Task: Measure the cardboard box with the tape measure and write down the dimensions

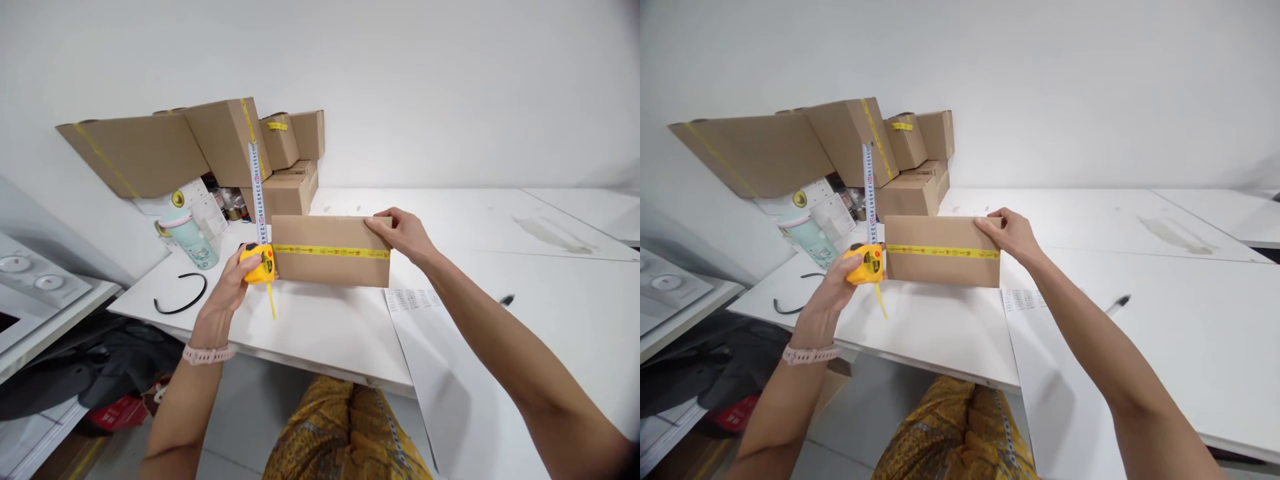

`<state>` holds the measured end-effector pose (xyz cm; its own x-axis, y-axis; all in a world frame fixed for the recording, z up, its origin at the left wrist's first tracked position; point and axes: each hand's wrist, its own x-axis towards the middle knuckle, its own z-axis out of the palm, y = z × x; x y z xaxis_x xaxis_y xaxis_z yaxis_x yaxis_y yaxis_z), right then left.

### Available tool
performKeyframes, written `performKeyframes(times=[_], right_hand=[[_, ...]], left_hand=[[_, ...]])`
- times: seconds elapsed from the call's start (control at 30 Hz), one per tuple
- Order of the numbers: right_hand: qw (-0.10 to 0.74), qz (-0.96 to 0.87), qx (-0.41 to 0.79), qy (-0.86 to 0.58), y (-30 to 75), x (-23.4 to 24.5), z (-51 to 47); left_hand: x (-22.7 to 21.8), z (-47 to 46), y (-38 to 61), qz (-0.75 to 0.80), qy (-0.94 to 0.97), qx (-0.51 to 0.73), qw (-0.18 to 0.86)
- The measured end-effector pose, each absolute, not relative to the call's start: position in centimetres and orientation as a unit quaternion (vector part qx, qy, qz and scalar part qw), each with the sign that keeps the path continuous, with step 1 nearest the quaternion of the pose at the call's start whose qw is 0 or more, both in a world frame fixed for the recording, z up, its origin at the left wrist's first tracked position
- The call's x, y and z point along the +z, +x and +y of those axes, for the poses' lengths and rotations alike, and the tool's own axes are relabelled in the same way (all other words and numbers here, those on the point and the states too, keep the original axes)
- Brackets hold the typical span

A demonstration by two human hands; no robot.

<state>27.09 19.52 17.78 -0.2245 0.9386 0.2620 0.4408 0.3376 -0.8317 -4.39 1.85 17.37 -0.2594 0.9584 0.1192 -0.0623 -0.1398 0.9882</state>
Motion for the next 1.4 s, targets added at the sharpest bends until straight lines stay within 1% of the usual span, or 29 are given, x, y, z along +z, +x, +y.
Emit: performKeyframes(times=[0.1,0.17,0.2,0.27,0.4,0.57,0.7,0.9,1.0,1.17,1.4], right_hand=[[0.387,-0.729,0.203,-0.527,25.7,19.2,22.0],[0.397,-0.748,0.122,-0.519,24.6,19.7,23.7],[0.4,-0.762,0.101,-0.5,24.1,19.8,24.4],[0.388,-0.79,0.096,-0.465,23.3,19.9,25.4],[0.356,-0.812,0.088,-0.453,22.4,20.0,25.5],[0.348,-0.826,0.08,-0.436,22.3,20.2,25.0],[0.35,-0.848,0.038,-0.396,22.2,19.9,25.3],[0.331,-0.872,-0.03,-0.359,22.2,19.3,25.9],[0.321,-0.879,-0.029,-0.352,22.3,19.1,26.2],[0.331,-0.88,-0.015,-0.342,22.4,18.7,26.2],[0.322,-0.88,-0.014,-0.349,22.5,18.8,25.7]], left_hand=[[19.2,3.0,-4.2,0.526,0.449,0.601,0.401],[19.4,2.9,-3.3,0.515,0.458,0.61,0.391],[19.1,2.6,-2.6,0.501,0.465,0.612,0.398],[17.9,1.7,-0.8,0.471,0.476,0.597,0.442],[14.2,0.1,3.2,0.437,0.473,0.522,0.56],[11.9,-0.5,5.7,0.413,0.439,0.502,0.62],[11.4,-0.9,6.3,0.411,0.414,0.506,0.635],[10.4,-1.6,7.2,0.406,0.4,0.5,0.652],[9.7,-1.7,7.2,0.414,0.404,0.49,0.652],[8.0,-1.4,6.9,0.454,0.44,0.478,0.61],[6.6,-1.6,7.1,0.463,0.462,0.476,0.588]])
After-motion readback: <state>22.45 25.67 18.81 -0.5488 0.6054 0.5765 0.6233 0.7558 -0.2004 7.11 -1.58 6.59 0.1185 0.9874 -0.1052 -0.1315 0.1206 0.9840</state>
